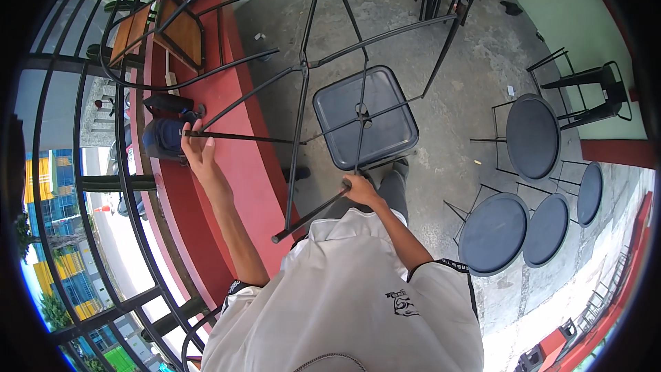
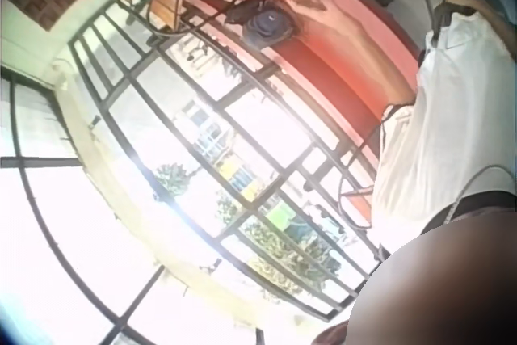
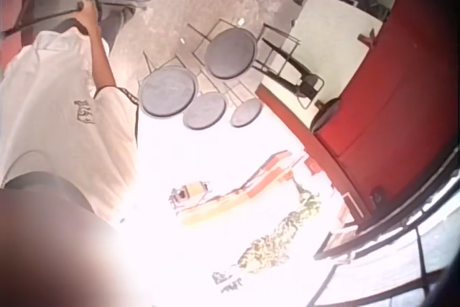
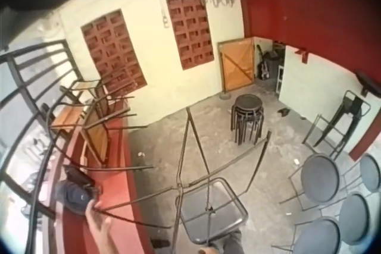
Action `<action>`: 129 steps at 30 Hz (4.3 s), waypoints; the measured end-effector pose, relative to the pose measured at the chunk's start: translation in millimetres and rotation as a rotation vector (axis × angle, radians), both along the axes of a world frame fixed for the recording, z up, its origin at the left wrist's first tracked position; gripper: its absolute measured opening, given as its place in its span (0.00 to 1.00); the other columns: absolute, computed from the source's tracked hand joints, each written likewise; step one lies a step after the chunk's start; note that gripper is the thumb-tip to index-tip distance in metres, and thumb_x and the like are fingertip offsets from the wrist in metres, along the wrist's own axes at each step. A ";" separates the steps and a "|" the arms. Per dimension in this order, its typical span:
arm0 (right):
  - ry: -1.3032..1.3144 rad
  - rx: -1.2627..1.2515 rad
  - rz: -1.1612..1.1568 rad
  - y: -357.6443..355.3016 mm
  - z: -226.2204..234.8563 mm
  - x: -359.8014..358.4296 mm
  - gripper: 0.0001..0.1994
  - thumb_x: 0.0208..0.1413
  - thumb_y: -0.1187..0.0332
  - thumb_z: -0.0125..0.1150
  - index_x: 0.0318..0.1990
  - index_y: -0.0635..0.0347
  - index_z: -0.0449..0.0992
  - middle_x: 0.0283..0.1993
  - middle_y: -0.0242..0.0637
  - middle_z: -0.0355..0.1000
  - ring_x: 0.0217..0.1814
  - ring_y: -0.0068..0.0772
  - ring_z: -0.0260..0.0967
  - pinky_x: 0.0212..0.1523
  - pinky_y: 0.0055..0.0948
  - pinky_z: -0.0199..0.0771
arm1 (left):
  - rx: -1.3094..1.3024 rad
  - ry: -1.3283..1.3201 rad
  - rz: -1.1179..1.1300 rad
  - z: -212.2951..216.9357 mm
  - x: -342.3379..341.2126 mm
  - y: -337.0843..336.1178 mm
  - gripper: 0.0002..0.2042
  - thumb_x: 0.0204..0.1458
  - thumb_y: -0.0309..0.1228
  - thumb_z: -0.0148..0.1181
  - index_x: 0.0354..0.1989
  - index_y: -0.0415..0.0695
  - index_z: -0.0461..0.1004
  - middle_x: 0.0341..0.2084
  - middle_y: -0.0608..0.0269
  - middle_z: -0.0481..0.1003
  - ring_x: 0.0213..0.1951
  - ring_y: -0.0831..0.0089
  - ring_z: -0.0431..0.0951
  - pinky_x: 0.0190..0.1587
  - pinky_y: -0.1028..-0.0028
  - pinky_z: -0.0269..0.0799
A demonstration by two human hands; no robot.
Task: Assembling a metal chair or table frame by connecting various metal bars together.
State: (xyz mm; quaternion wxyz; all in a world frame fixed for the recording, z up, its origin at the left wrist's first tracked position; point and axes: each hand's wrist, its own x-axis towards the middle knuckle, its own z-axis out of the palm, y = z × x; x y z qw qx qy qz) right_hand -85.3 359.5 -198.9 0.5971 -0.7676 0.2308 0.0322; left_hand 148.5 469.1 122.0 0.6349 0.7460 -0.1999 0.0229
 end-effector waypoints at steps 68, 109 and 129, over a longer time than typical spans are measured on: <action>-0.433 -0.778 -0.184 -183.6 401.5 14.6 0.13 0.38 0.79 0.67 0.37 0.64 0.82 0.26 0.36 0.72 0.27 0.28 0.70 0.30 0.25 0.64 | -0.006 0.347 -0.728 -47.2 -167.8 -26.8 0.17 0.66 0.30 0.60 0.25 0.36 0.65 0.18 0.69 0.51 0.22 0.81 0.49 0.22 0.71 0.46; -0.453 0.085 -0.396 -6.4 320.1 -86.1 0.17 0.47 0.83 0.58 0.46 0.71 0.82 0.39 0.46 0.81 0.30 0.31 0.77 0.32 0.27 0.75 | 0.050 0.297 -0.762 -47.6 -160.8 -30.3 0.13 0.63 0.20 0.56 0.24 0.33 0.64 0.15 0.54 0.52 0.21 0.74 0.49 0.22 0.68 0.49; -0.321 -0.132 -0.057 17.7 374.5 -54.2 0.12 0.63 0.70 0.64 0.49 0.66 0.73 0.40 0.39 0.77 0.40 0.32 0.77 0.44 0.29 0.74 | 0.059 0.283 -0.723 -60.6 -180.7 -21.3 0.22 0.67 0.37 0.57 0.23 0.37 0.61 0.14 0.51 0.54 0.27 0.60 0.47 0.21 0.65 0.55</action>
